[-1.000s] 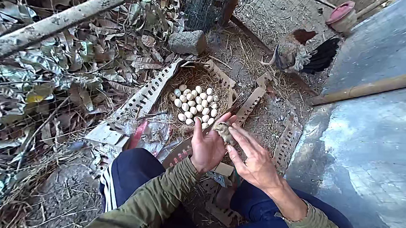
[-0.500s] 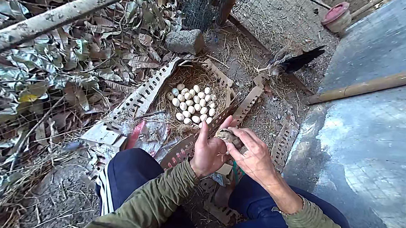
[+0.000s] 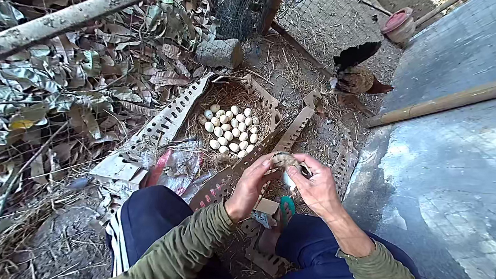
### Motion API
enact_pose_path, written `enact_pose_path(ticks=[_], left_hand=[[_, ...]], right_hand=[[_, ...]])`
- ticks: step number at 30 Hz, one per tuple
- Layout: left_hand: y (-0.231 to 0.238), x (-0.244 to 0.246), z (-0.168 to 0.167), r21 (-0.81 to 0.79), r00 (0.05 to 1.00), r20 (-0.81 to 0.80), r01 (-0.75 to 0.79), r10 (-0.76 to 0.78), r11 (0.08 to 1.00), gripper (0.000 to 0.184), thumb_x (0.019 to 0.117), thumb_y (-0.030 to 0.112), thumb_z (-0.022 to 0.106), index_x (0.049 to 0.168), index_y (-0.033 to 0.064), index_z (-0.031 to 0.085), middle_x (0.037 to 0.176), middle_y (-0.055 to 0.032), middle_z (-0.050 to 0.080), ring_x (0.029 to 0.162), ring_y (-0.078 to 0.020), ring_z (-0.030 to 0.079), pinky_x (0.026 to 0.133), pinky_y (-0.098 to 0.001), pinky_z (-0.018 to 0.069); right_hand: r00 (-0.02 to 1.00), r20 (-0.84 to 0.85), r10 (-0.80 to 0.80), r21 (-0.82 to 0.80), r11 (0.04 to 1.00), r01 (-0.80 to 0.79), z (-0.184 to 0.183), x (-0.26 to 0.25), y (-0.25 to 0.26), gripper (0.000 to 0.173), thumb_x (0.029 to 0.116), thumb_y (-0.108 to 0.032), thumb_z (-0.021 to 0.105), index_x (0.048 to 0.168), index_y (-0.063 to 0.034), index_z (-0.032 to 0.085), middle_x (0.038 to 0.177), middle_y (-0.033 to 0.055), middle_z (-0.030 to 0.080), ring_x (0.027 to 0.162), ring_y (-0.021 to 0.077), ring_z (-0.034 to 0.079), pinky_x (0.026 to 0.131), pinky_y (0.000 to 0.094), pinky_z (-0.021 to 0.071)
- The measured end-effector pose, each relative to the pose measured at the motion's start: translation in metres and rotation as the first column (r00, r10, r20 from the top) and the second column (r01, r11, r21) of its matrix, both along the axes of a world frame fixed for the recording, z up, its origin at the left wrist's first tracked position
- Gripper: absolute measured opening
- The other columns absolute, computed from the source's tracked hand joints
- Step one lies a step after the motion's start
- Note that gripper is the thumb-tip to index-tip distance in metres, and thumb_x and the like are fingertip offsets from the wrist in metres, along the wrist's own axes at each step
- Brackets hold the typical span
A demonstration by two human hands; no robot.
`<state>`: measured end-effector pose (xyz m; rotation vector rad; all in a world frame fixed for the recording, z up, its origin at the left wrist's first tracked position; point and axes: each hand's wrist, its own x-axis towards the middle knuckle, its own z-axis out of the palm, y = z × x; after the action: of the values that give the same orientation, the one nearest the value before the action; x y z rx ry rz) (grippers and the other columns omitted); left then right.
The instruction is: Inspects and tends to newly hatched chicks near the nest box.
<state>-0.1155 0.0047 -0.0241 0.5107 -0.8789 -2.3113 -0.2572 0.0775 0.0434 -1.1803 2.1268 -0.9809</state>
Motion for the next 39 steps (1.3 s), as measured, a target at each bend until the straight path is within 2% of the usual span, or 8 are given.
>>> enact_pose_path(ticks=[2,6,10,24,29,33,37,39], left_hand=[[0.001,0.000,0.000,-0.047,0.999,-0.011,-0.051,0.051,0.998,0.039,0.1026,0.019,0.043,0.130,-0.0036,0.058,0.122,-0.0080,0.066,0.112,-0.0149,0.064,0.103,-0.0357,0.0519],[0.001,-0.001,-0.003,-0.118,0.990,-0.033,-0.141,0.138,0.983,0.032,0.0980,0.007,0.060,0.127,-0.0051,0.061,0.116,-0.0087,0.070,0.109,-0.0160,0.067,0.100,-0.0371,0.0548],[0.002,-0.002,0.001,-0.096,0.985,0.021,-0.168,0.171,0.981,0.031,0.0910,-0.002,0.069,0.121,-0.0037,0.064,0.102,-0.0053,0.073,0.093,-0.0108,0.071,0.088,-0.0296,0.0593],[-0.004,-0.001,-0.005,-0.060,0.967,0.050,-0.245,0.248,0.968,0.013,0.0887,-0.003,0.073,0.101,0.0025,0.071,0.087,-0.0026,0.074,0.080,-0.0100,0.071,0.080,-0.0286,0.0601],[-0.006,0.000,-0.005,0.014,0.969,0.036,-0.243,0.243,0.970,0.012,0.0914,-0.005,0.069,0.101,0.0009,0.072,0.089,-0.0056,0.076,0.083,-0.0138,0.073,0.084,-0.0317,0.0616],[-0.009,0.001,-0.005,0.030,0.969,0.062,-0.239,0.237,0.970,0.011,0.0930,-0.004,0.067,0.101,0.0002,0.072,0.088,-0.0061,0.075,0.082,-0.0140,0.072,0.082,-0.0308,0.0612],[-0.012,0.001,-0.002,0.025,0.954,0.230,-0.203,0.192,0.979,0.009,0.0997,0.002,0.061,0.102,-0.0004,0.069,0.081,-0.0038,0.072,0.074,-0.0112,0.070,0.075,-0.0272,0.0604],[-0.014,0.001,-0.002,-0.007,0.932,0.328,-0.159,0.152,0.987,0.015,0.1028,0.005,0.057,0.112,-0.0011,0.067,0.088,-0.0056,0.072,0.080,-0.0127,0.070,0.077,-0.0287,0.0599]], right_hand=[[0.999,0.038,-0.012,-0.022,1.000,0.013,0.003,-0.002,0.000,0.022,0.0944,-0.016,0.065,0.112,-0.0056,0.071,0.092,-0.0030,0.073,0.079,-0.0033,0.067,0.071,0.0150,0.0562],[0.997,0.073,-0.018,-0.056,0.998,0.022,0.006,-0.002,0.002,0.020,0.0950,-0.015,0.065,0.112,-0.0050,0.071,0.090,-0.0033,0.072,0.077,-0.0028,0.066,0.070,0.0147,0.0558],[0.998,0.065,-0.011,-0.072,0.997,0.016,0.005,-0.003,0.003,0.020,0.0949,-0.015,0.064,0.111,-0.0055,0.071,0.089,-0.0037,0.072,0.077,-0.0028,0.066,0.070,0.0151,0.0558],[0.996,0.087,-0.028,-0.092,0.995,0.036,0.007,0.000,-0.001,0.017,0.0946,-0.013,0.066,0.109,-0.0059,0.071,0.086,-0.0043,0.070,0.072,-0.0026,0.064,0.066,0.0144,0.0541],[0.989,0.132,-0.069,-0.105,0.991,0.083,0.008,-0.002,-0.002,0.017,0.0946,-0.012,0.066,0.110,-0.0054,0.071,0.088,-0.0020,0.071,0.075,0.0007,0.067,0.069,0.0177,0.0571],[0.981,0.170,-0.090,-0.113,0.987,0.110,0.009,-0.005,-0.003,0.017,0.0950,-0.009,0.065,0.110,-0.0048,0.071,0.089,-0.0012,0.072,0.078,0.0028,0.068,0.072,0.0199,0.0586],[0.944,0.301,-0.134,-0.091,0.981,0.169,0.013,-0.006,-0.004,0.016,0.0970,-0.007,0.062,0.111,-0.0038,0.070,0.085,0.0015,0.071,0.073,0.0075,0.069,0.068,0.0238,0.0598],[0.903,0.403,-0.150,-0.080,0.977,0.198,0.014,-0.007,-0.003,0.017,0.0980,-0.007,0.060,0.112,-0.0025,0.069,0.086,0.0044,0.071,0.075,0.0105,0.069,0.070,0.0269,0.0607]])
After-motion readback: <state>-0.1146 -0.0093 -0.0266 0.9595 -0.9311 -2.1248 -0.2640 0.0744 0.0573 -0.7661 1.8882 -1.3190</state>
